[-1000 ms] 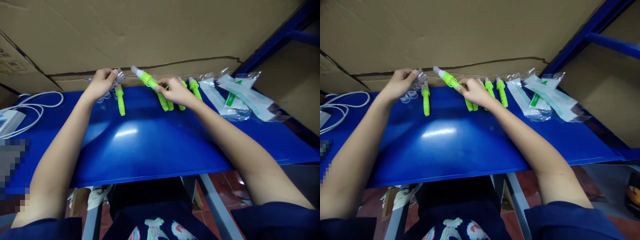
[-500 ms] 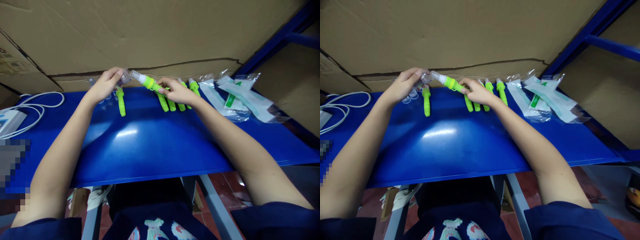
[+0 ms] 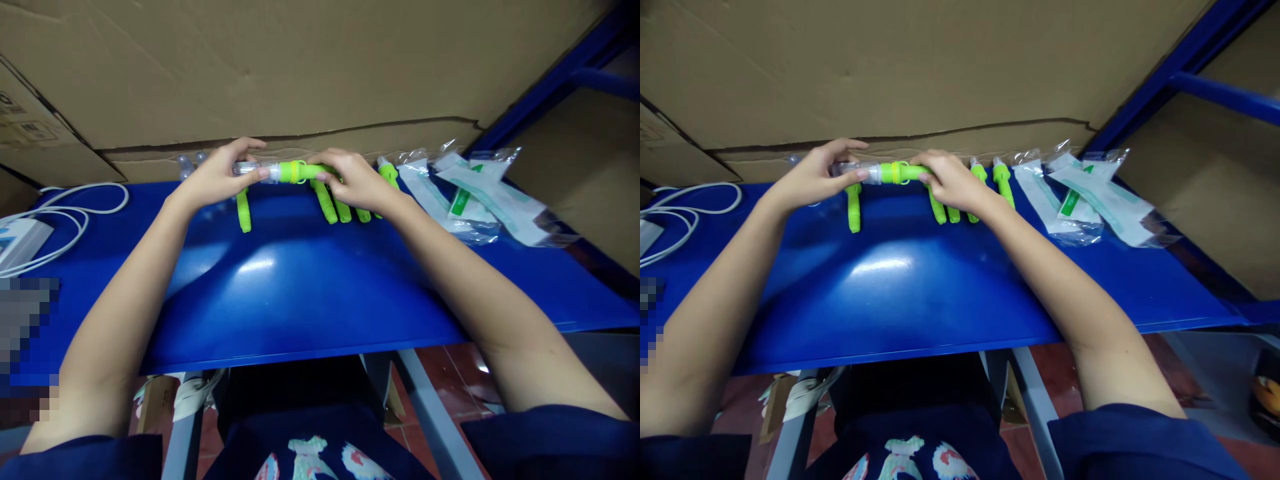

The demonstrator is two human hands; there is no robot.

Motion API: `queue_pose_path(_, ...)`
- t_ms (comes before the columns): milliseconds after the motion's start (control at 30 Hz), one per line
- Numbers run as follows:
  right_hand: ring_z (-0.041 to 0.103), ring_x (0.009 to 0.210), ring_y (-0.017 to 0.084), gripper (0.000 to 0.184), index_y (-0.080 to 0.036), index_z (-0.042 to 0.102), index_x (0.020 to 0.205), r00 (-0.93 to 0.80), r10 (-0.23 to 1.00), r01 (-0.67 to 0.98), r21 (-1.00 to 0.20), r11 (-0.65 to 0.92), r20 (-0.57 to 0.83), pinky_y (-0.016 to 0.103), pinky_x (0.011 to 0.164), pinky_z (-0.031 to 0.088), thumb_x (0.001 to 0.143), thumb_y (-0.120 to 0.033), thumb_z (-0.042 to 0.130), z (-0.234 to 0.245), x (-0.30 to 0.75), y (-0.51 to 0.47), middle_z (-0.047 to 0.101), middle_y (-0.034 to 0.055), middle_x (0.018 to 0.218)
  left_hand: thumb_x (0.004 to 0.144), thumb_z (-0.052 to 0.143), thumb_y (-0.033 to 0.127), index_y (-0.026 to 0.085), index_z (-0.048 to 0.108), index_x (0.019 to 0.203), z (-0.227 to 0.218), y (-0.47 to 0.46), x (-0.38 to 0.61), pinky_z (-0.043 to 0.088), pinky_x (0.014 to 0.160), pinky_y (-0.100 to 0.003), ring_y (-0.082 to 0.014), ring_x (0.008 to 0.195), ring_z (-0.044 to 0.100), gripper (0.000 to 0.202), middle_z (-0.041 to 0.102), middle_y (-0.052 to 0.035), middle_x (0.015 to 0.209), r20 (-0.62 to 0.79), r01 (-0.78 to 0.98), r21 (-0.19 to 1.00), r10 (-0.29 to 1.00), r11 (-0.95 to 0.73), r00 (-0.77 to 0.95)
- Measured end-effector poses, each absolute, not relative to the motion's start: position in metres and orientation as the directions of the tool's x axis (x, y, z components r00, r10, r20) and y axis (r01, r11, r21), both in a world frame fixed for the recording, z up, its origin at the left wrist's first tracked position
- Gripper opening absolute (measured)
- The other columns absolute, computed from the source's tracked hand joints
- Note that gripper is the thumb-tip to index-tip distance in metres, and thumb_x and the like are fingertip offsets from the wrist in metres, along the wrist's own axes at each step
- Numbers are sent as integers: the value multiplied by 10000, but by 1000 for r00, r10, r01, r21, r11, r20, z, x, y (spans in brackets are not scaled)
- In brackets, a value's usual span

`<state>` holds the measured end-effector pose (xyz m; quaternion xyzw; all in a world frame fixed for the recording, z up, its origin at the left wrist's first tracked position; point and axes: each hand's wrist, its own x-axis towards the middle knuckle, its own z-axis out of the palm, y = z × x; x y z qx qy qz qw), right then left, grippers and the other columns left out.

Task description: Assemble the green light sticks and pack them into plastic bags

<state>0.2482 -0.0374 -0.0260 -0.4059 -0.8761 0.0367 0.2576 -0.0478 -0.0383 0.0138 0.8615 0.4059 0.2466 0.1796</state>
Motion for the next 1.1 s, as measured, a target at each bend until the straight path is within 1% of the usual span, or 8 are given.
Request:
queue_pose_path(200, 614, 1284, 382, 454, -198, 607, 1435, -566, 715, 719, -178, 671, 410, 573, 1079, 482, 1077, -351, 373, -23, 235, -52, 685, 177, 1362, 897, 611, 764, 208, 739, 1286, 15, -41, -42, 541, 936, -404, -286, 1102, 679, 690, 771, -97, 1231, 319, 589, 492, 762, -641, 563)
queue_pose_path(300, 604, 1305, 390, 457, -188, 580, 1437, -571, 706, 735, -122, 667, 420, 569, 1093, 476, 1068, -413, 431, -24, 231, -58, 671, 187, 1375, 940, 578, 730, 202, 772, 1203, 17, -43, -38, 536, 945, -395, -282, 1074, 683, 621, 786, -95, 1208, 321, 601, 457, 752, -656, 576)
queue_pose_path(400, 610, 1293, 391, 457, -182, 548, 1428, -553, 706, 748, -111, 655, 442, 552, 1060, 493, 1031, -404, 519, -27, 229, -60, 665, 193, 1390, 956, 571, 690, 188, 781, 1188, 18, -46, -36, 530, 914, -392, -283, 1014, 697, 592, 795, -107, 1153, 300, 620, 427, 750, -658, 590)
queue_pose_path(600, 661, 1128, 353, 346, -162, 569, 1293, -523, 716, 780, -78, 621, 463, 466, 923, 522, 1028, -378, 518, -32, 227, -61, 711, 192, 1233, 834, 747, 642, 184, 776, 1208, 19, -46, -36, 520, 850, -362, -270, 926, 700, 593, 787, -85, 1051, 214, 645, 385, 743, -661, 634)
queue_pose_path(767, 667, 1065, 346, 331, -150, 577, 1253, -490, 735, 811, -62, 581, 468, 433, 860, 494, 1064, -389, 447, -36, 220, -67, 731, 188, 1137, 834, 768, 562, 202, 758, 1244, 21, -48, -33, 513, 916, -385, -289, 979, 711, 546, 790, -84, 1102, 279, 649, 320, 723, -691, 632)
queue_pose_path(933, 665, 856, 272, 315, -180, 608, 1090, -469, 790, 773, -249, 583, 394, 378, 778, 467, 1097, -425, 410, -32, 217, -68, 723, 114, 928, 851, 767, 496, 244, 751, 1271, 24, -51, -29, 495, 1002, -414, -327, 1122, 711, 490, 780, -81, 1226, 312, 649, 234, 688, -724, 655)
queue_pose_path(1000, 629, 750, 214, 385, -188, 599, 967, -494, 797, 693, -395, 603, 347, 340, 735, 459, 1109, -489, 406, -29, 218, -67, 686, 74, 816, 851, 767, 495, 245, 750, 1290, 23, -51, -29, 496, 1007, -411, -331, 1150, 712, 506, 781, -75, 1238, 313, 639, 209, 669, -741, 674)
queue_pose_path(1100, 523, 578, 128, 555, -185, 570, 874, -577, 783, 487, -672, 558, 232, 275, 594, 422, 1072, -682, 419, -25, 221, -64, 629, 32, 703, 847, 771, 519, 266, 743, 1331, 21, -51, -27, 495, 1018, -400, -326, 1188, 711, 546, 780, -60, 1275, 313, 609, 193, 637, -769, 705)
